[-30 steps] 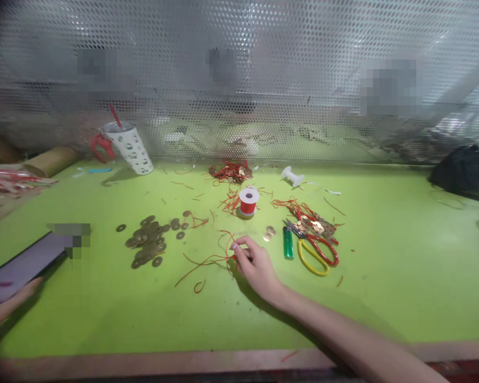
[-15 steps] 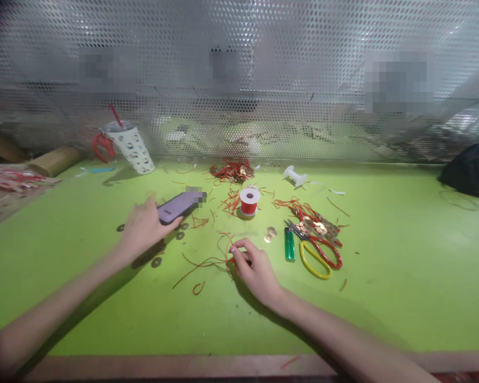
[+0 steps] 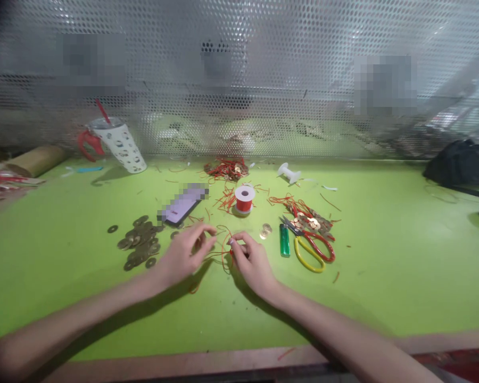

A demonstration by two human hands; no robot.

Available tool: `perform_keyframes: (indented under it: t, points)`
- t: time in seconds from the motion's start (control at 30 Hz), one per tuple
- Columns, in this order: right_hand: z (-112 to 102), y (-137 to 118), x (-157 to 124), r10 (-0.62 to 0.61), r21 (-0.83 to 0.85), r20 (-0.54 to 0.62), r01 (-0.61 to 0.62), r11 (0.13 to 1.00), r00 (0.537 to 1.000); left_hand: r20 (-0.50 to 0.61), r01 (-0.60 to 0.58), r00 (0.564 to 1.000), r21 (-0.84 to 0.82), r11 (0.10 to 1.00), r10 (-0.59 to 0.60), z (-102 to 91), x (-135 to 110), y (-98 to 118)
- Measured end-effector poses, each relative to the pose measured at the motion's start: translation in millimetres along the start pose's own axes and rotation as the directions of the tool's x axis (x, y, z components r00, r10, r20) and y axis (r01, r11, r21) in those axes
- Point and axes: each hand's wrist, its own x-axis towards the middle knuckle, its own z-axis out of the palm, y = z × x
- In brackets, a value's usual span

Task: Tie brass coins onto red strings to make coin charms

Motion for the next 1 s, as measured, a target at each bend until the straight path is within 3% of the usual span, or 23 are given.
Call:
perform_keyframes:
  t: [0.1,0.2,0.37,0.5,0.8,1.0]
  points:
    - [-1.3,-0.5,4.2,-0.006,0.030,-0.055,0.008,1.000,0.998,0.258,0.225,0.959,-0.449,0.865,-0.115,18.4,-6.4,18.0]
    - [-2.4,0.2,7.6,-0.016,0.030,-0.092,0.018,0.999,0.996,0.329,0.302,0.937,-0.603,0.738,-0.115,27.2,-2.1,20.1]
    - [-1.4,0.3,9.8,-0.001,0.060,-0.081,0.006,0.998,0.997,0.212,0.175,0.976,-0.632,0.755,-0.049,32.2,6.7,13.3]
    - [0.1,-0.8,10.4,0.007,0.084,-0.082,0.000,0.996,0.997,0.204,0.180,0.977,-0.656,0.733,-0.057,34.7,8.7,11.1]
    - [2.6,6.2,10.4,0.024,0.097,-0.066,-0.017,0.995,0.998,0.172,0.158,0.983,-0.606,0.780,-0.065,38.3,1.5,3.0]
    - [-0.7,3.8,13.2,-0.109,-0.039,-0.109,0.105,0.994,0.988,0.084,0.142,0.990,-0.564,0.813,-0.114,37.3,2.3,0.6]
